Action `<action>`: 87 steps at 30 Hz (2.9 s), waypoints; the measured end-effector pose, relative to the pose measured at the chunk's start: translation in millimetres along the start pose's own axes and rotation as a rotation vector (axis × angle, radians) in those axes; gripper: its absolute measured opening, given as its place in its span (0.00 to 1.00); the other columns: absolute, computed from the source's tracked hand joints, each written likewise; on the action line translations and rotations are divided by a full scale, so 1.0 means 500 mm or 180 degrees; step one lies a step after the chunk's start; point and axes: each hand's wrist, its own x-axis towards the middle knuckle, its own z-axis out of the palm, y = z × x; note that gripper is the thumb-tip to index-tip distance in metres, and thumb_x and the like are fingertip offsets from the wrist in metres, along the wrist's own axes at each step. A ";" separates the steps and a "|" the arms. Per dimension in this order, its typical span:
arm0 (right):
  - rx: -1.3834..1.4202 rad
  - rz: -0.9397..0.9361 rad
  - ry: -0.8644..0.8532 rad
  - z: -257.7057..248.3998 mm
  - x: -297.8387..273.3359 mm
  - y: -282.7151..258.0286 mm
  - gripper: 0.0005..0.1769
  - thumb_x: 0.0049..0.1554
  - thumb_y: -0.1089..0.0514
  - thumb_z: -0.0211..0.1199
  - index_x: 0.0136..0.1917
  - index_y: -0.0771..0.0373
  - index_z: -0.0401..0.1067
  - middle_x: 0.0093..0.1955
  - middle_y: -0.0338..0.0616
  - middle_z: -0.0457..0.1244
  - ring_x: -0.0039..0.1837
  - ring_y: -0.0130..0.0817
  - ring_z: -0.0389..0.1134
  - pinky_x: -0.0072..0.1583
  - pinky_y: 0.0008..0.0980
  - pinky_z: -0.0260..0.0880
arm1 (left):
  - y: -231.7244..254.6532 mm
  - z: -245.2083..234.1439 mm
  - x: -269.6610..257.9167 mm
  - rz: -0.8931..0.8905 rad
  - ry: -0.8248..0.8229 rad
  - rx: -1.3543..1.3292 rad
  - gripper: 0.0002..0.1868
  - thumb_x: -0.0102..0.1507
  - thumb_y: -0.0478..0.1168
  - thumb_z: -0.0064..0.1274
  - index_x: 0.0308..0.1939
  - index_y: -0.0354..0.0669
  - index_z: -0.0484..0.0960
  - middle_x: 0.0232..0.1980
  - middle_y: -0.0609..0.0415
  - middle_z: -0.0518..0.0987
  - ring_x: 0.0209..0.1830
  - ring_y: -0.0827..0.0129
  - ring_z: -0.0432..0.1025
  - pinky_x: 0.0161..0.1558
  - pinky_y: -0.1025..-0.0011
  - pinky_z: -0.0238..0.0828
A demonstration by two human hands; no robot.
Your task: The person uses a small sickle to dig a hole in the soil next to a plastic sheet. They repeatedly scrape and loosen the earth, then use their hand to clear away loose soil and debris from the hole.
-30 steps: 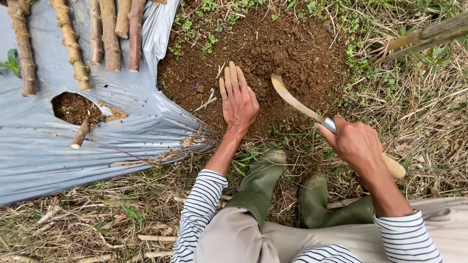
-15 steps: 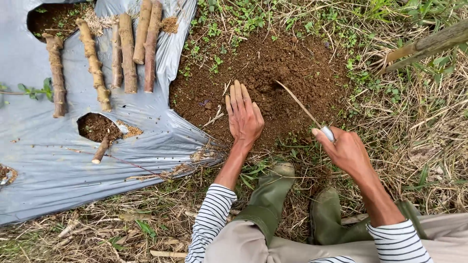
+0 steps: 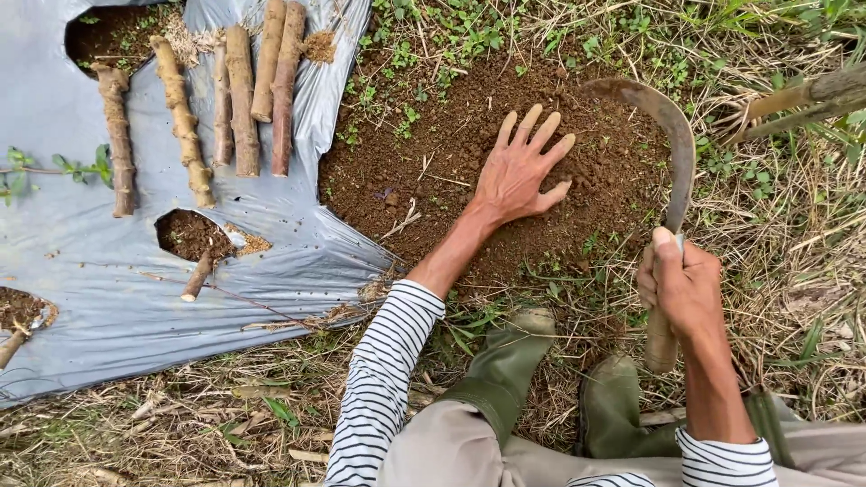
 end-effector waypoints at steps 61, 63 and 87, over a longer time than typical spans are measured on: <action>-0.1159 0.0115 -0.0388 0.105 -0.009 -0.004 0.22 0.72 0.54 0.44 0.42 0.69 0.67 0.23 0.47 0.59 0.20 0.32 0.57 0.24 0.31 0.63 | 0.000 -0.016 -0.237 -0.1574 0.1287 -0.0423 0.58 0.57 0.75 0.55 0.79 0.46 0.53 0.84 0.41 0.47 0.86 0.52 0.41 0.80 0.44 0.21; -0.1697 0.0025 -0.0245 0.092 -0.030 -0.024 0.21 0.72 0.55 0.47 0.43 0.71 0.69 0.24 0.51 0.60 0.20 0.33 0.56 0.26 0.33 0.62 | 0.004 -0.018 -0.238 -0.1551 0.1346 -0.0433 0.58 0.56 0.74 0.56 0.79 0.45 0.53 0.84 0.42 0.47 0.86 0.52 0.42 0.81 0.45 0.22; -0.1557 -0.0360 0.0111 0.027 -0.016 -0.014 0.23 0.73 0.53 0.51 0.38 0.67 0.68 0.22 0.49 0.58 0.23 0.38 0.57 0.33 0.35 0.61 | 0.054 -0.011 -0.091 -0.0891 0.0304 -0.0293 0.57 0.60 0.77 0.50 0.76 0.36 0.57 0.79 0.34 0.60 0.82 0.48 0.52 0.81 0.47 0.30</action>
